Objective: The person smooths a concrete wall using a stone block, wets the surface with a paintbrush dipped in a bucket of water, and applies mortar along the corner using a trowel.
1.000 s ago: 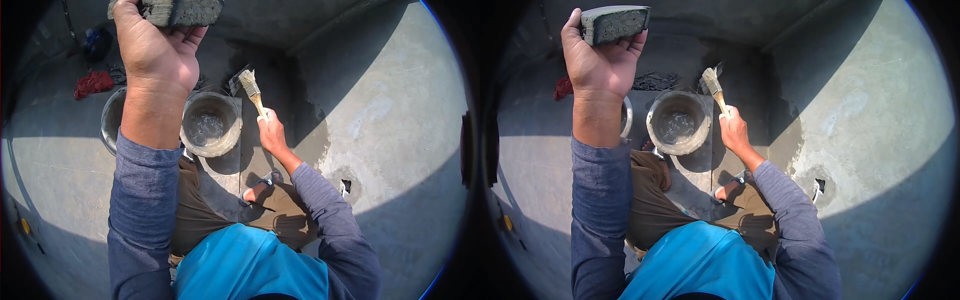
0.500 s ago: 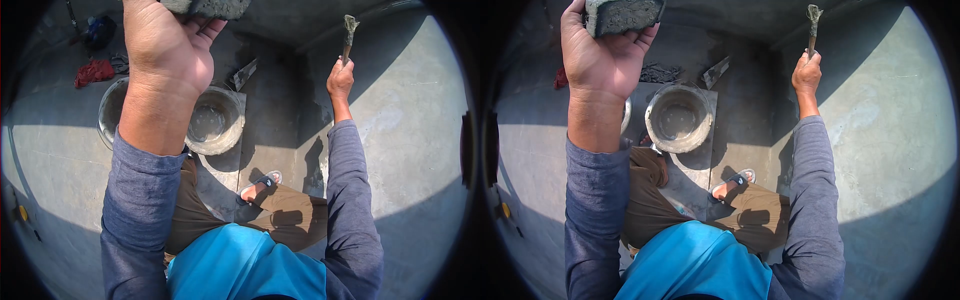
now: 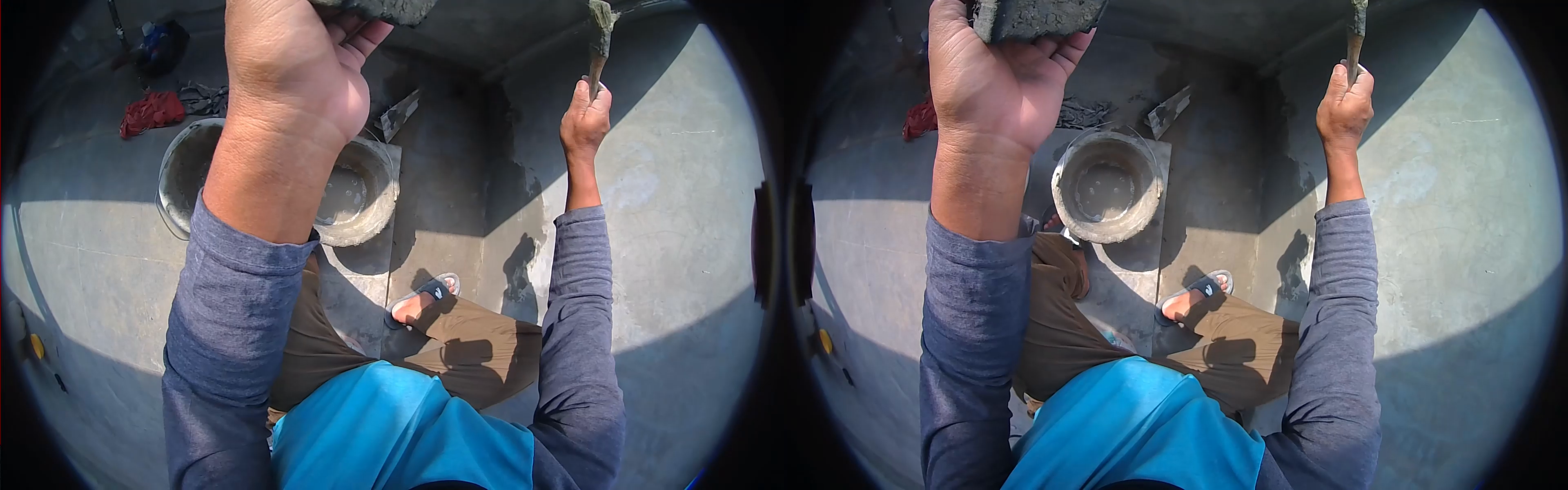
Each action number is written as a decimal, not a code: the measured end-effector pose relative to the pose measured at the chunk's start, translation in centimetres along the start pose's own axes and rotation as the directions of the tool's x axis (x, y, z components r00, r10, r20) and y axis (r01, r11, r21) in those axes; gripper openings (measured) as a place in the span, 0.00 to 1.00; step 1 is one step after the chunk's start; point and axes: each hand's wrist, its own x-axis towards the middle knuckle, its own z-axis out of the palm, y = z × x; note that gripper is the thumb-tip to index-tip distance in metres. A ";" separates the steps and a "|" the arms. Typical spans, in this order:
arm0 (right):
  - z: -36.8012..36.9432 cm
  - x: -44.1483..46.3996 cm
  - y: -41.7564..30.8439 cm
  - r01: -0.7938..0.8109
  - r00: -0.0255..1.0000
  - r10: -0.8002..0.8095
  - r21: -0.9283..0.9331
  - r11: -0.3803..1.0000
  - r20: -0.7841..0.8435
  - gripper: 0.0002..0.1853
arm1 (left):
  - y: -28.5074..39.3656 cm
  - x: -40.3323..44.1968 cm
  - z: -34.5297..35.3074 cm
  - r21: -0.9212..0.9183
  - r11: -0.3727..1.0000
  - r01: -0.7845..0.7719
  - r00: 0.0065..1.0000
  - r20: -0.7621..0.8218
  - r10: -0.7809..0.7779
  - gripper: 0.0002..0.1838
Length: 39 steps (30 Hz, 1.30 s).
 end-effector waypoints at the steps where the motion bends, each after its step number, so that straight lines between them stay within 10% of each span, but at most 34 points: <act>1: -0.6 0.9 -1.3 0.077 0.996 -0.075 0.039 0.996 -0.054 0.16 | 0.0 -0.1 0.0 0.002 1.000 0.002 1.000 -0.001 -0.002 0.17; 6: 0.9 -0.3 -0.2 0.354 0.912 -0.332 0.054 0.934 -0.242 0.13 | 0.4 0.1 0.0 -0.015 1.000 -0.011 1.000 0.000 0.011 0.17; 7: 2.4 -1.9 2.0 0.117 0.992 -0.113 -0.081 0.990 0.052 0.14 | 0.5 0.1 -0.3 -0.015 1.000 -0.012 1.000 -0.004 0.012 0.17; 9: 6.0 -6.0 14.0 -0.004 0.776 0.360 -0.567 0.824 0.518 0.17 | 0.6 0.4 -0.7 -0.019 1.000 0.019 1.000 -0.002 -0.019 0.18; 11: 5.0 -10.1 12.7 -0.310 0.842 0.470 -0.475 0.824 0.265 0.16 | 1.3 0.8 -0.4 -0.053 0.999 0.001 1.000 0.001 -0.001 0.18; 16: 5.1 -14.4 7.2 -0.230 0.911 0.284 -0.204 0.952 0.300 0.16 | 1.2 0.8 -0.6 0.005 1.000 0.002 0.997 -0.072 -0.002 0.19; 20: 4.6 -16.7 -3.8 -0.255 0.737 0.155 0.058 0.965 0.659 0.15 | 1.6 0.6 -2.8 -0.077 0.997 0.028 0.991 0.133 -0.017 0.21; 26: 7.9 -23.4 -12.5 0.130 0.321 0.031 -0.076 0.989 0.947 0.18 | 2.7 0.3 -2.1 0.019 1.000 0.021 0.999 -0.030 -0.021 0.24; 32: 13.0 -30.3 -13.0 0.367 0.146 0.282 -0.317 0.875 0.948 0.25 | 3.0 0.2 -2.3 -0.001 0.999 0.051 0.999 -0.004 -0.051 0.24; 39: 12.2 -27.7 -12.7 0.215 0.114 0.250 -0.270 0.939 0.961 0.19 | 3.1 0.5 -1.4 -0.012 0.993 0.118 0.989 -0.092 -0.118 0.24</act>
